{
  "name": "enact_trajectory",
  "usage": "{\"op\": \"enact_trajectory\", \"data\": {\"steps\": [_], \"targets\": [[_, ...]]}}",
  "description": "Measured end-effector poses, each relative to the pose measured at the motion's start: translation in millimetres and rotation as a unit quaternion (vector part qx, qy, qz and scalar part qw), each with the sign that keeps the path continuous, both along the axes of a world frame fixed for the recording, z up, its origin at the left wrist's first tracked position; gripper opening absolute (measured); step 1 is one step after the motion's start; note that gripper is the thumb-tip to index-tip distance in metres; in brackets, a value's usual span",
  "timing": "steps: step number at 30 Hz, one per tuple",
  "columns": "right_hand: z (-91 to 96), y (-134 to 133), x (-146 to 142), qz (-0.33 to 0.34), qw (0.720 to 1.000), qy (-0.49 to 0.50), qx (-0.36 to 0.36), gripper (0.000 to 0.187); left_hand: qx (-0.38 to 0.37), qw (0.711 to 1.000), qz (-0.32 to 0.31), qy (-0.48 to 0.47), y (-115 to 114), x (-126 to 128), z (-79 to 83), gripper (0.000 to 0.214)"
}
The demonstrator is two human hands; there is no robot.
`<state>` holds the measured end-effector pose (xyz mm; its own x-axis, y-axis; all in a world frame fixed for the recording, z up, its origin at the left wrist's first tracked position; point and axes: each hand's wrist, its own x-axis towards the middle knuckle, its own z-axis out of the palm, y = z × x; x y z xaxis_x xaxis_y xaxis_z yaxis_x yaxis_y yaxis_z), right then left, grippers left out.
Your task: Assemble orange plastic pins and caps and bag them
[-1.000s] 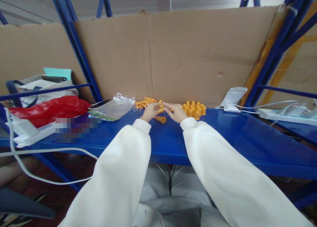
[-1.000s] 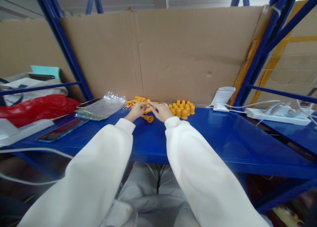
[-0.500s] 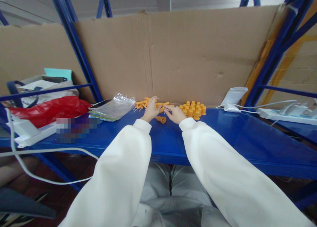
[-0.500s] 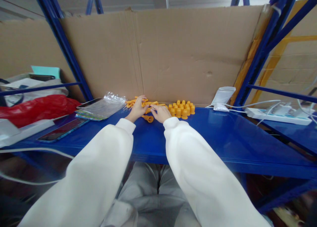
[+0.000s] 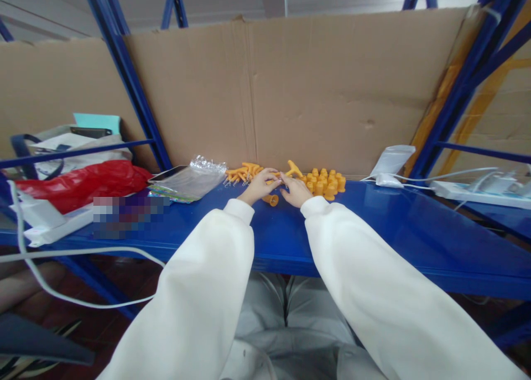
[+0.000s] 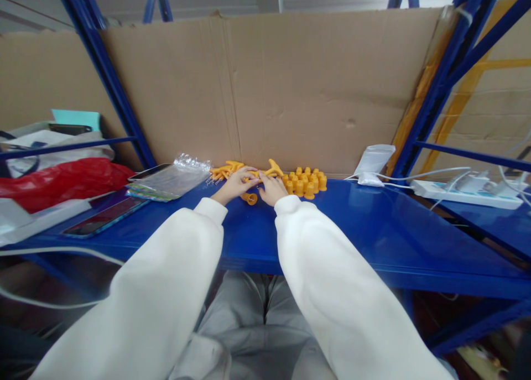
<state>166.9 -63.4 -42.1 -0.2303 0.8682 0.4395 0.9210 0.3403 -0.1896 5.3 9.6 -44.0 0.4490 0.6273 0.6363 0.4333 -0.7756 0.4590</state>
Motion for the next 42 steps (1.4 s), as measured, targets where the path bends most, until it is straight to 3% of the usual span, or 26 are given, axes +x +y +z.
{"op": "enact_trajectory", "data": {"steps": [7, 11, 15, 19, 27, 35, 42], "targets": [[0.5, -1, 0, 0.0, 1.0, -0.012, 0.001, 0.057, -0.118, 0.99, -0.06, -0.044, -3, 6, -1.1, 0.02], [0.3, -1, -1, -0.012, 1.0, 0.002, 0.004, 0.06, -0.181, 0.977, -0.061, -0.09, -5, 9, -2.7, 0.021], [0.2, -2, 0, -0.007, 0.999, 0.015, 0.029, 0.065, -0.197, 0.964, -0.005, -0.177, 1, 8, -5.1, 0.018], [-0.7, -2, -1, 0.01, 1.0, 0.011, 0.013, 0.059, -0.193, 0.953, 0.097, -0.213, 14, 0, -9.1, 0.01], [-2.0, -3, -4, 0.076, 0.996, -0.022, -0.037, 0.031, -0.159, 0.939, 0.288, -0.104, 35, -24, -25.3, 0.011], [-0.9, -6, -6, 0.07, 0.994, -0.031, -0.072, 0.037, -0.156, 0.922, 0.353, -0.033, 34, -31, -27.7, 0.008], [0.0, -7, -6, 0.052, 0.994, -0.033, -0.086, 0.035, -0.141, 0.937, 0.318, -0.038, 41, -36, -31.2, 0.013]]}}
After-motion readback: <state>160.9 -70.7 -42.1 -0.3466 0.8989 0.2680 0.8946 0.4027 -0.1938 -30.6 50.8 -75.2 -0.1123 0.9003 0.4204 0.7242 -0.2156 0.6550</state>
